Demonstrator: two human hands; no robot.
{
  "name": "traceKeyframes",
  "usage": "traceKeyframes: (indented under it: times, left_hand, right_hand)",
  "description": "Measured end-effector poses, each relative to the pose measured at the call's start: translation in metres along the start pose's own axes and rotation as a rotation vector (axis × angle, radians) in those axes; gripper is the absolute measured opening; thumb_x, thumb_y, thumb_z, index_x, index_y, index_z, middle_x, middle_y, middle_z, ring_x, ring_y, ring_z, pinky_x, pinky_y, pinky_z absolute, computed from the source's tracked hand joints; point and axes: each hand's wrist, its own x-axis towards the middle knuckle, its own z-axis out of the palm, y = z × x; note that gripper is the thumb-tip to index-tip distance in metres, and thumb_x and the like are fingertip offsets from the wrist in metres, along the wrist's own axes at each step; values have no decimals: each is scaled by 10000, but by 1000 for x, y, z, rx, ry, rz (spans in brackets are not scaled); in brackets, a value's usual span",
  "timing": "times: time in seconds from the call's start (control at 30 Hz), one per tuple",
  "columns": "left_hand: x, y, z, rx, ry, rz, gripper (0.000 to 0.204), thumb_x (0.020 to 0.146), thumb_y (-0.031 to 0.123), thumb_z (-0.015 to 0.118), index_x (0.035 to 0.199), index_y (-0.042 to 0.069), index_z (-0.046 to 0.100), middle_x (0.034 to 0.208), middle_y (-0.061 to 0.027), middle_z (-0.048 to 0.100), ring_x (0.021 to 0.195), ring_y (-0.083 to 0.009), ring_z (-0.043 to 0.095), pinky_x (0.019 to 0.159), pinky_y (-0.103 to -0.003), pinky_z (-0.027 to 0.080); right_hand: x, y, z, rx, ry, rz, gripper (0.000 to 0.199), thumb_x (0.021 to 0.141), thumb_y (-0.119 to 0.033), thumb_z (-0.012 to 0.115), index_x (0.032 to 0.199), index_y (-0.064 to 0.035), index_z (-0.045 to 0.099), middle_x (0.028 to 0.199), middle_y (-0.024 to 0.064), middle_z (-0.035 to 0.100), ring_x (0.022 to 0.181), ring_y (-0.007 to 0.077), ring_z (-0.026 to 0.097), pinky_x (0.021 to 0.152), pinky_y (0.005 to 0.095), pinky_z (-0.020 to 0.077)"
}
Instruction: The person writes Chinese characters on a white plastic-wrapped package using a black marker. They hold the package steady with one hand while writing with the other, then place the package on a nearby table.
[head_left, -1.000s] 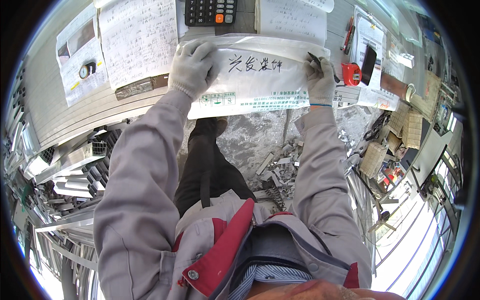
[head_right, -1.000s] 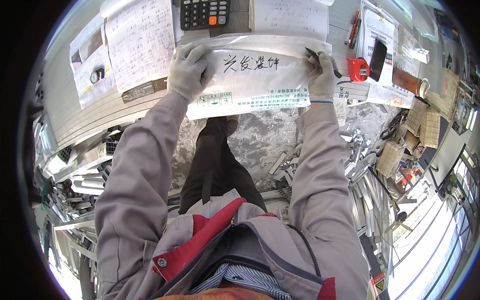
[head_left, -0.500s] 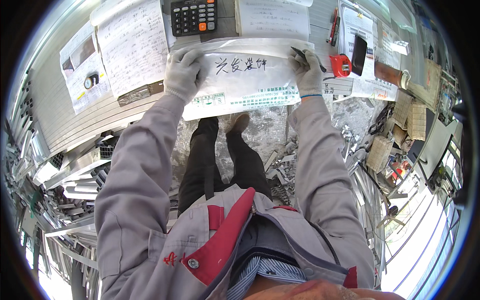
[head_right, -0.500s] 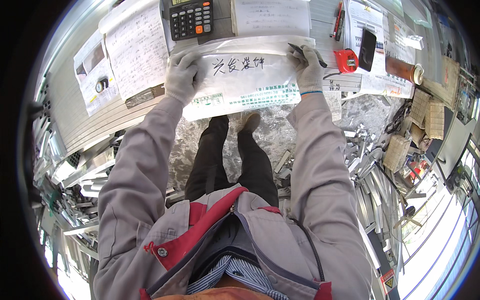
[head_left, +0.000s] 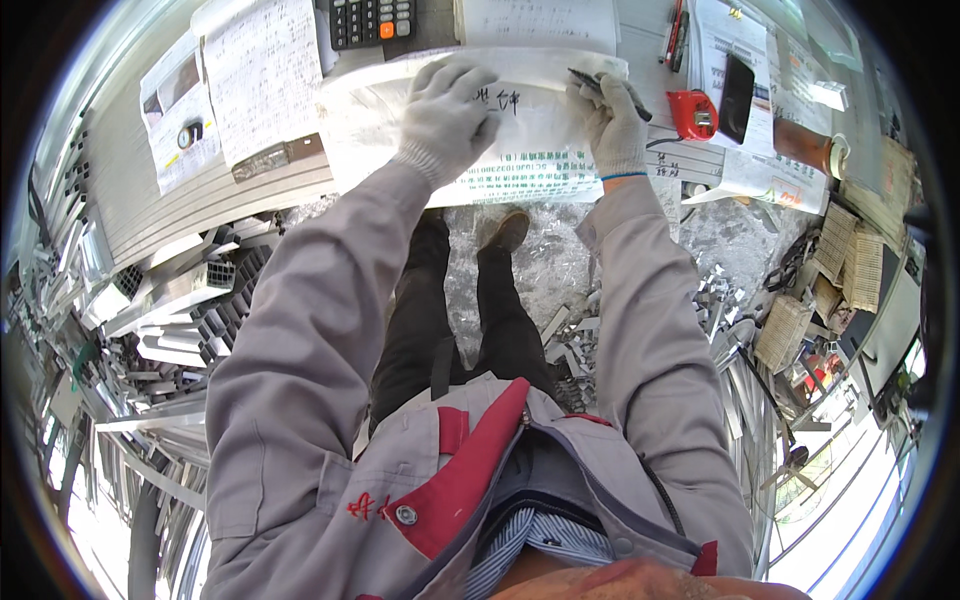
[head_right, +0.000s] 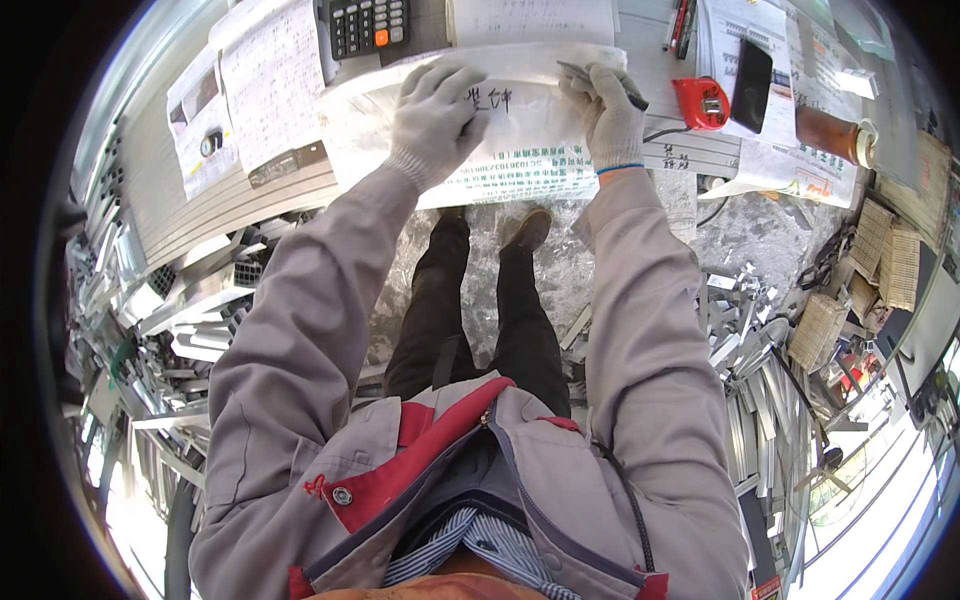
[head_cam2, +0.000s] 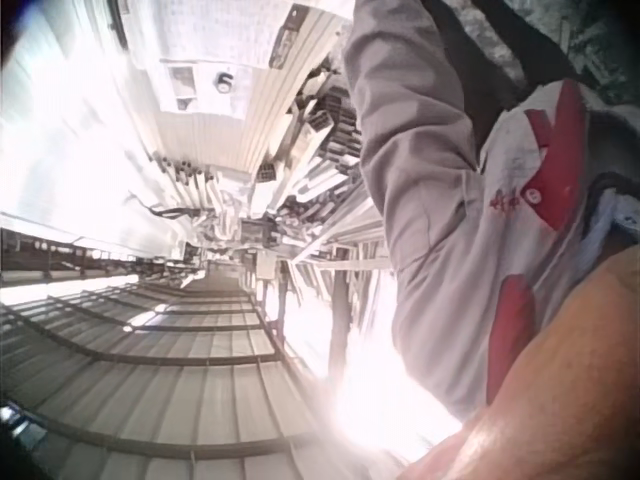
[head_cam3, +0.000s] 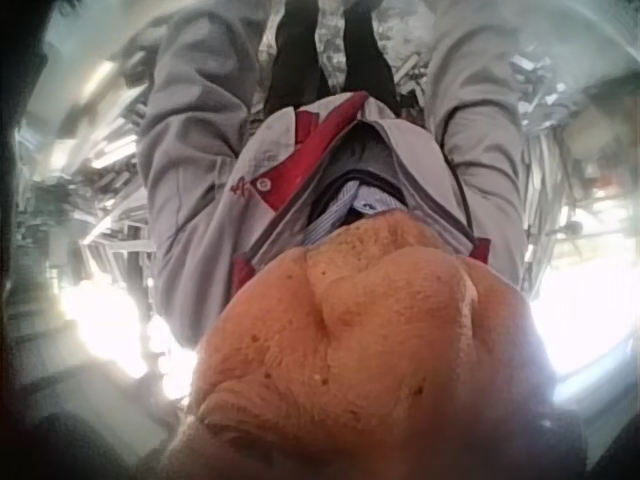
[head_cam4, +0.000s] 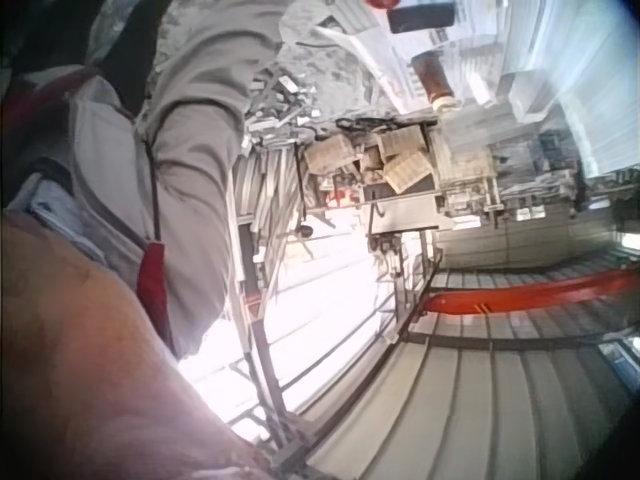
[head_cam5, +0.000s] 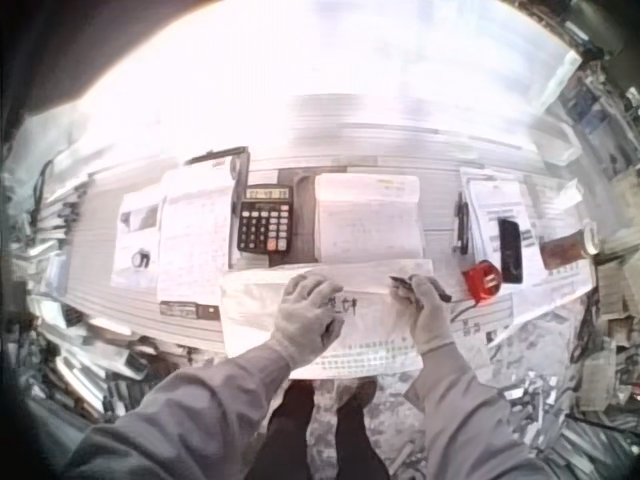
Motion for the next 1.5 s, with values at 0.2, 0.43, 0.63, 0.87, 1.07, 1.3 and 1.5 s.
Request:
traceKeyframes:
  times: [0.2, 0.43, 0.63, 0.87, 1.07, 1.3, 1.5]
  left_hand:
    - [10, 14, 30, 13, 74, 61, 214, 903, 247, 773, 764, 85, 789, 1406, -75, 728, 1377, -335, 605, 1246, -537, 404]
    - [4, 4, 44, 10, 140, 126, 302, 887, 342, 818, 782, 59, 802, 1368, -103, 757, 1419, -351, 609, 1239, -567, 430]
    - [6, 2, 48, 9, 159, 87, 392, 837, 473, 859, 811, 82, 842, 1385, -90, 763, 1446, -322, 600, 1244, -529, 443]
    - [6, 3, 44, -28, 160, 65, 393, 822, 479, 885, 779, 91, 839, 1398, -74, 755, 1446, -301, 596, 1236, -505, 457]
    - [12, 3, 42, -113, 256, 91, 439, 797, 415, 867, 991, 22, 831, 1332, -144, 744, 1363, -396, 622, 1194, -564, 477]
    - [9, 2, 44, -131, 231, 80, 348, 811, 408, 871, 856, 68, 815, 1356, -144, 745, 1375, -398, 621, 1204, -576, 459]
    - [10, 2, 45, -120, 238, 83, 332, 801, 407, 873, 811, 82, 804, 1330, -142, 751, 1362, -400, 626, 1198, -578, 465]
  right_hand:
    - [1, -2, -4, 2, -38, 22, 106, 1029, -78, 744, 1078, 15, 736, 1030, 171, 806, 1013, 290, 807, 967, 438, 684]
    - [-21, -13, 5, -432, -101, -76, 173, 987, -95, 830, 1126, 1, 791, 1006, 79, 807, 908, 138, 763, 811, 274, 626]
    - [-50, -24, 14, -838, -205, -218, 209, 968, -109, 849, 1136, 4, 797, 948, 24, 788, 814, 59, 689, 736, 234, 573]
    - [-46, -10, 7, -968, -305, -513, 204, 963, -67, 824, 1143, 16, 780, 980, 68, 790, 856, 99, 713, 758, 249, 583]
    - [-36, -11, -11, -792, -133, -273, 186, 965, -21, 788, 1145, 19, 776, 1053, 72, 791, 927, 113, 720, 802, 255, 588]
    - [-36, -12, -9, -803, -167, -266, 168, 976, -41, 788, 1132, 21, 779, 1044, 70, 791, 908, 110, 719, 835, 264, 590]
    - [-39, -12, 7, -1070, -251, -454, 156, 972, -55, 803, 1114, 9, 792, 1054, 62, 779, 915, 112, 704, 843, 265, 576]
